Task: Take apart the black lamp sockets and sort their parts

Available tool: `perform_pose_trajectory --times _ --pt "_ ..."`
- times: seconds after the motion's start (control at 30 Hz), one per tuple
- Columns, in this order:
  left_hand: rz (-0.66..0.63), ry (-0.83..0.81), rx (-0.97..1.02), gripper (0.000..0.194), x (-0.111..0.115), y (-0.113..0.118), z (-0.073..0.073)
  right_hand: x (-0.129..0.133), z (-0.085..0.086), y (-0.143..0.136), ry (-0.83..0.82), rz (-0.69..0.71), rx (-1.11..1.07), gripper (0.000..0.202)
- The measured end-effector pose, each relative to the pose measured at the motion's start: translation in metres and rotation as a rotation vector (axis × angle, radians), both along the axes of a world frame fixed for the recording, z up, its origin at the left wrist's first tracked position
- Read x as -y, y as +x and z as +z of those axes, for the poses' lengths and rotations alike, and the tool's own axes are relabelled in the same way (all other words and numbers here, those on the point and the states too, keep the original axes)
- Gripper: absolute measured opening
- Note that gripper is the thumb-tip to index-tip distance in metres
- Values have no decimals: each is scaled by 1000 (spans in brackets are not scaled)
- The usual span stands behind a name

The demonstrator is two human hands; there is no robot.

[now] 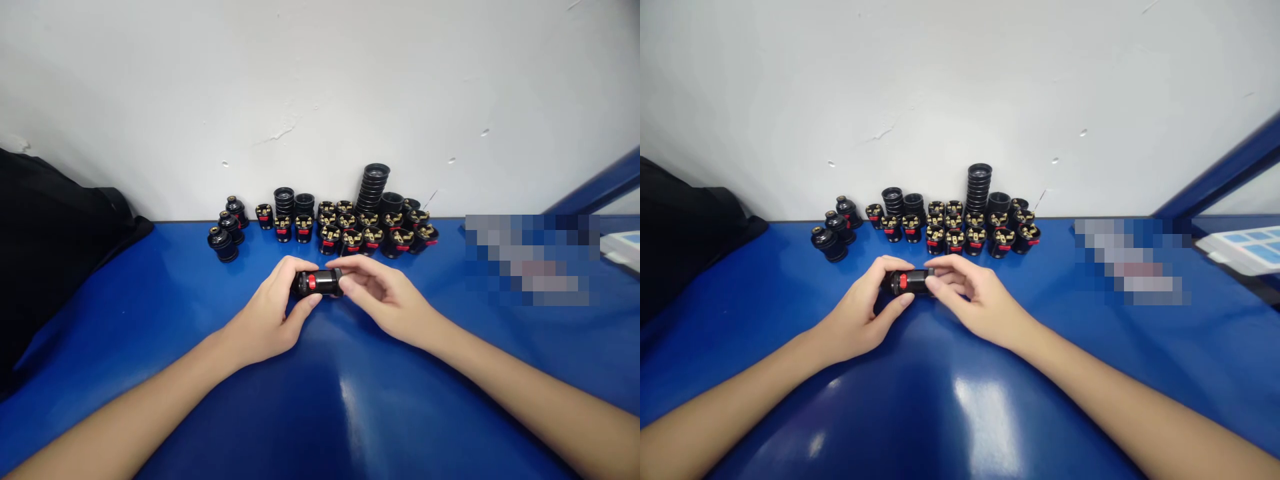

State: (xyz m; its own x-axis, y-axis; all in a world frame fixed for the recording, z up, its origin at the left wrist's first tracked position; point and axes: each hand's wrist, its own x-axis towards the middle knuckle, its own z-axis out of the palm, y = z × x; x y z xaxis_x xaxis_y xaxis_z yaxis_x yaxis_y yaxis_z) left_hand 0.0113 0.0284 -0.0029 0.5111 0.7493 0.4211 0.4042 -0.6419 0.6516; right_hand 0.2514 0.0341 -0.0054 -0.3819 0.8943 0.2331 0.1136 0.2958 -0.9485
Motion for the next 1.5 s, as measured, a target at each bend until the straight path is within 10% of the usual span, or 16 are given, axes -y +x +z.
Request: perform_pose_trajectory --times 0.37,0.57,0.83,1.1,1.5 --pt "13 -3 -4 27 0 0 0 3 1 -1 137 41 -94 42" --pt "6 7 -23 27 0 0 0 -1 -1 -1 -44 -16 -27 24" --pt "36 2 -19 26 0 1 1 3 -1 -1 279 1 -47 35" --pt "43 29 -28 27 -1 1 0 -2 -3 -1 -6 -23 -4 28" --pt "109 -60 13 26 0 -1 2 -2 0 7 335 -150 54 38"
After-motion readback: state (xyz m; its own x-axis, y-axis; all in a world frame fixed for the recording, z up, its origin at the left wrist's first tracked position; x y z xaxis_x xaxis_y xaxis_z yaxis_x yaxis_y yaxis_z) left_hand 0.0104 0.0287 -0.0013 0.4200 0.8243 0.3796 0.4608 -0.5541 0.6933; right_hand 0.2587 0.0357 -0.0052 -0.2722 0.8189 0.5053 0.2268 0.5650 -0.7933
